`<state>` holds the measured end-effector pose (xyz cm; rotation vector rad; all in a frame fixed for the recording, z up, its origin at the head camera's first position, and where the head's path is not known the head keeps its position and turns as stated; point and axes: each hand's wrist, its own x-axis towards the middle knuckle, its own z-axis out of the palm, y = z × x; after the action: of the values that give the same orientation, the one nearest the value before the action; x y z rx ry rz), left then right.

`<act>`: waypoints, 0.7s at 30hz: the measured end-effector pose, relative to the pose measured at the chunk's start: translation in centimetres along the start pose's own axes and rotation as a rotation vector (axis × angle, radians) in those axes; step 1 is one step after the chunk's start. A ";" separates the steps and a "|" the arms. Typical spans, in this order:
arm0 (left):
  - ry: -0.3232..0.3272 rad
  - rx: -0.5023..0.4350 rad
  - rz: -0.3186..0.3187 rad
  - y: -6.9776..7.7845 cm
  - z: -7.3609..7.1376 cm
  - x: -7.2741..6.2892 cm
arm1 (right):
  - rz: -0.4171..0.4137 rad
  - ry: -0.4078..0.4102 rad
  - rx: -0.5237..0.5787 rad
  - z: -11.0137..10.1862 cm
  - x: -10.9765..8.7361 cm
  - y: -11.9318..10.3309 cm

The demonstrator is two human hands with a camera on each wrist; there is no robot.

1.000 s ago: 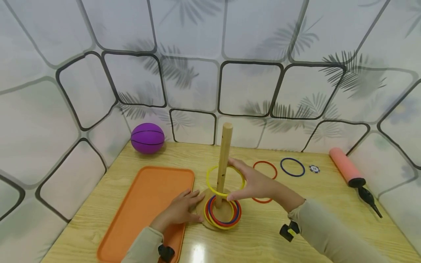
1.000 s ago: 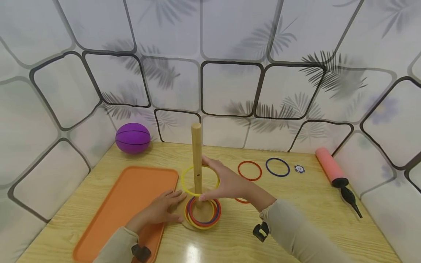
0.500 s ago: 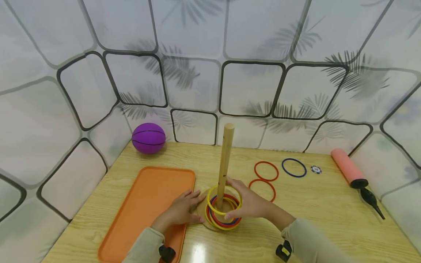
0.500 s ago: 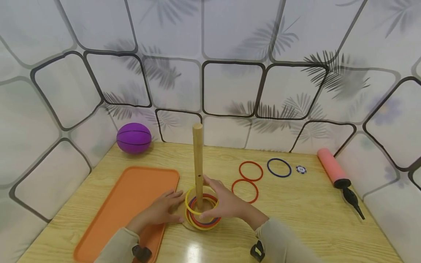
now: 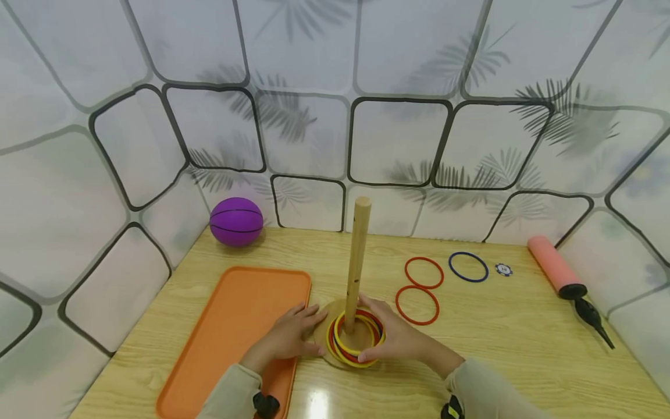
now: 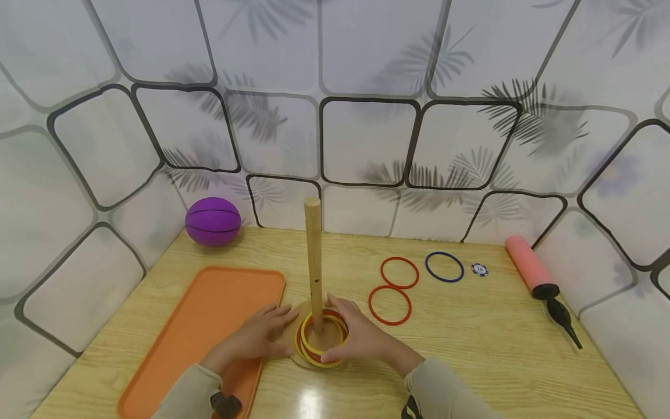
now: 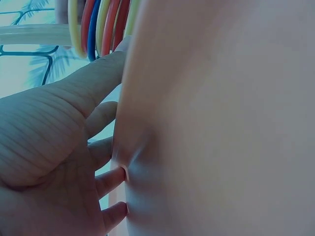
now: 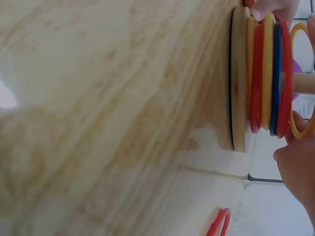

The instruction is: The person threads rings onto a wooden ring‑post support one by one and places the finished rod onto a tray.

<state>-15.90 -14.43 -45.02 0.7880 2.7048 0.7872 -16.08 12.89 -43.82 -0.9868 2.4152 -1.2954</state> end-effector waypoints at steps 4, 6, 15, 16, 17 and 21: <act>0.005 0.002 -0.002 0.0 0.0 0.0 | -0.029 0.007 -0.027 0.5 0.0 0.6; 0.007 -0.001 -0.001 0.1 0.0 -0.1 | -0.049 0.014 -0.042 0.7 -0.1 0.8; -0.009 -0.005 -0.016 0.2 -0.1 0.0 | -0.065 0.035 -0.051 1.0 -0.4 1.1; -0.011 -0.006 -0.017 0.2 -0.1 -0.1 | -0.059 0.038 -0.048 0.9 -0.5 1.1; -0.012 -0.006 -0.017 0.2 -0.1 -0.1 | -0.049 0.043 -0.044 0.8 -0.6 1.1; -0.011 -0.009 -0.014 0.2 -0.1 0.0 | -0.018 0.065 -0.049 0.4 -0.9 1.1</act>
<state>-15.81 -14.37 -44.88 0.7683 2.6922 0.7886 -15.74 13.62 -45.02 -0.9967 2.5034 -1.3004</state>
